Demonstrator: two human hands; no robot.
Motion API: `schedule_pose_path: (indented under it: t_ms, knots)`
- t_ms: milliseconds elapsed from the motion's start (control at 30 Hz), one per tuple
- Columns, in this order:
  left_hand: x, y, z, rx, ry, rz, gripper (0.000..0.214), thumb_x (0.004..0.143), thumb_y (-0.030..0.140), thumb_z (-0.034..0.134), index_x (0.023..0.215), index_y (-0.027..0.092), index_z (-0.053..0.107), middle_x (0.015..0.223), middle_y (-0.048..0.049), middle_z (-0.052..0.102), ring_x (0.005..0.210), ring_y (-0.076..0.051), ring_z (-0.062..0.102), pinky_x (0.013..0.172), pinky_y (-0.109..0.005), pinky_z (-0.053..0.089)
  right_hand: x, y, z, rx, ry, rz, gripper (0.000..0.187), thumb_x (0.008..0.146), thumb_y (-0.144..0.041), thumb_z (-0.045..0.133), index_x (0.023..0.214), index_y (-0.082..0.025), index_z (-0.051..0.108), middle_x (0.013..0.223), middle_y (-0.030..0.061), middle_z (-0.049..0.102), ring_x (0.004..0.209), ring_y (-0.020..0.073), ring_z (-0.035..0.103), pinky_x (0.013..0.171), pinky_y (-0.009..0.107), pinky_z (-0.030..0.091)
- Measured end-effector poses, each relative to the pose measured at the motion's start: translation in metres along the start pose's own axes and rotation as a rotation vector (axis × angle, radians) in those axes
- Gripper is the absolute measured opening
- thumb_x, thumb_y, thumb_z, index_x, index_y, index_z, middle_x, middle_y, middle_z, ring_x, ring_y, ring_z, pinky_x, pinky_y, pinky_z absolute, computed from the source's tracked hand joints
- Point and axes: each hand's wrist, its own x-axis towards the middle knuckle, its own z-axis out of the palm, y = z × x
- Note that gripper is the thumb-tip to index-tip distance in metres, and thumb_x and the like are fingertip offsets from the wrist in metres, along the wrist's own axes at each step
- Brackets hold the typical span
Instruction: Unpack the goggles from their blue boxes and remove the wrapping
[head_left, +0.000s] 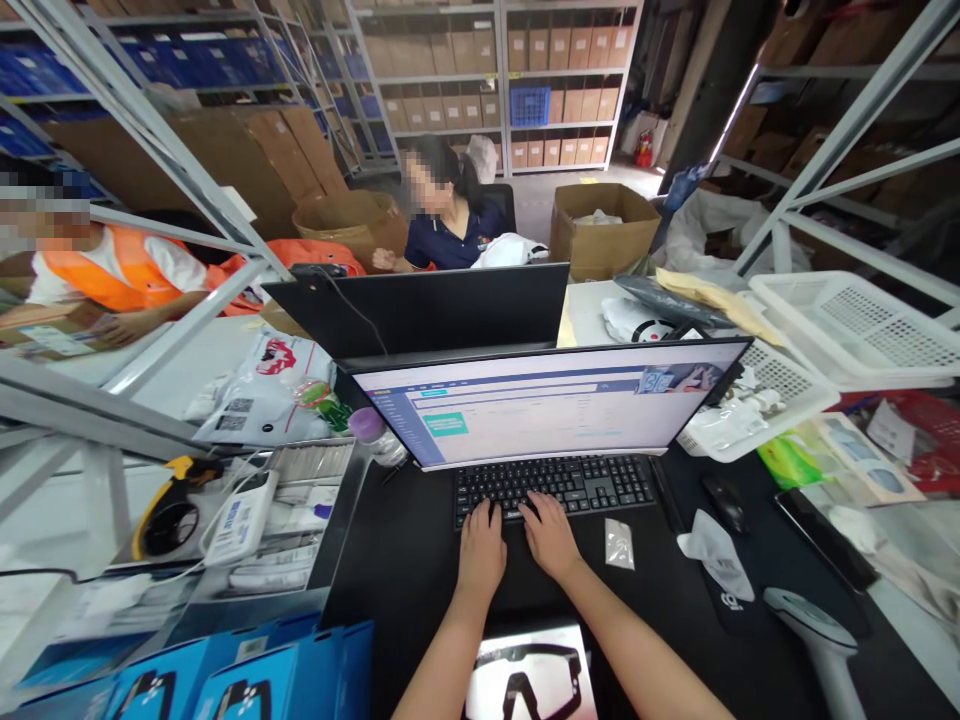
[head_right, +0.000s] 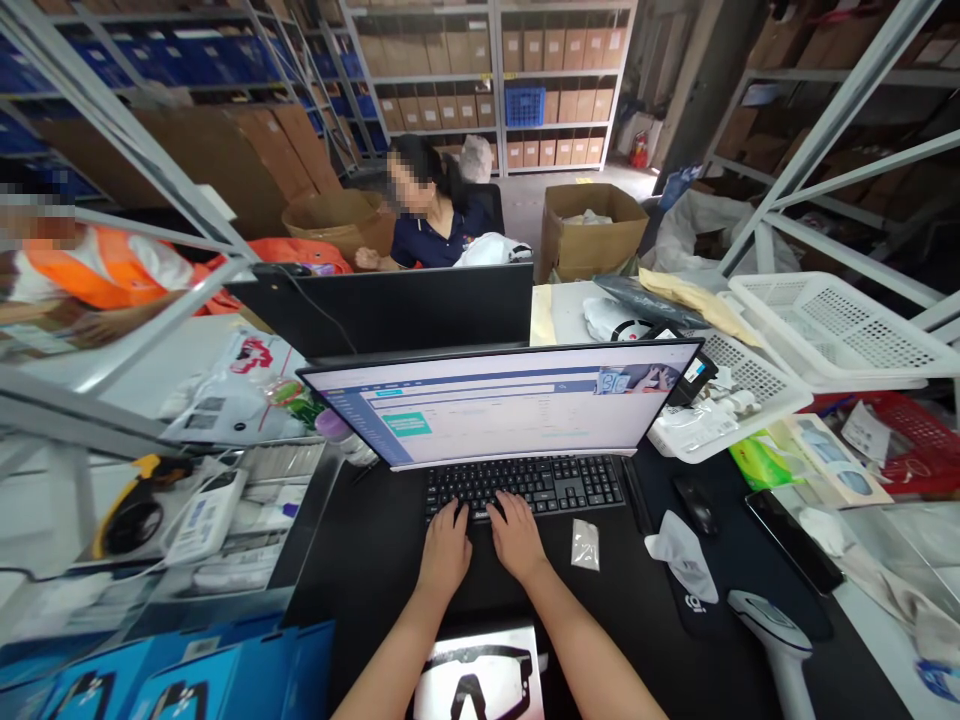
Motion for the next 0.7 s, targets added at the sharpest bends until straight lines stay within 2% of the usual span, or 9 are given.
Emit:
schedule_pose_path:
  t_ms: [267,467,700]
  knots:
    - [0.0005,-0.0007,-0.0014,0.013,0.049,-0.033,0.048,0.075,-0.001,0.052,0.12,0.01,0.061,0.135,-0.0179,0.057,0.131,-0.029,0.051,0.115,-0.049,0.037,-0.0015,0.0014,0.004,0.002,0.029,-0.012,0.035,0.091,-0.011,0.05,0.123,-0.016,0.063,0.133,0.014,0.059,0.126,0.0292,0.05,0.109,0.05,0.042]
    - [0.0006,-0.0007,0.006,0.006,0.049,-0.01,0.058,0.075,-0.001,0.054,0.132,0.01,0.056,0.143,-0.0199,0.052,0.133,-0.03,0.05,0.112,-0.048,0.04,-0.0014,0.0018,0.005,0.006,0.042,-0.012,0.033,0.091,-0.011,0.049,0.121,-0.015,0.063,0.13,0.0143,0.06,0.124,0.0283,0.05,0.109,0.049,0.042]
    - [-0.0009,-0.0027,0.007,-0.007,0.05,0.004,0.056,0.079,0.001,0.052,0.134,0.01,0.054,0.146,-0.0197,0.049,0.136,-0.029,0.047,0.115,-0.047,0.037,-0.0018,0.0015,0.0036,0.0,0.029,-0.017,0.035,0.09,-0.012,0.052,0.123,-0.017,0.064,0.132,0.0138,0.059,0.127,0.0285,0.049,0.111,0.05,0.039]
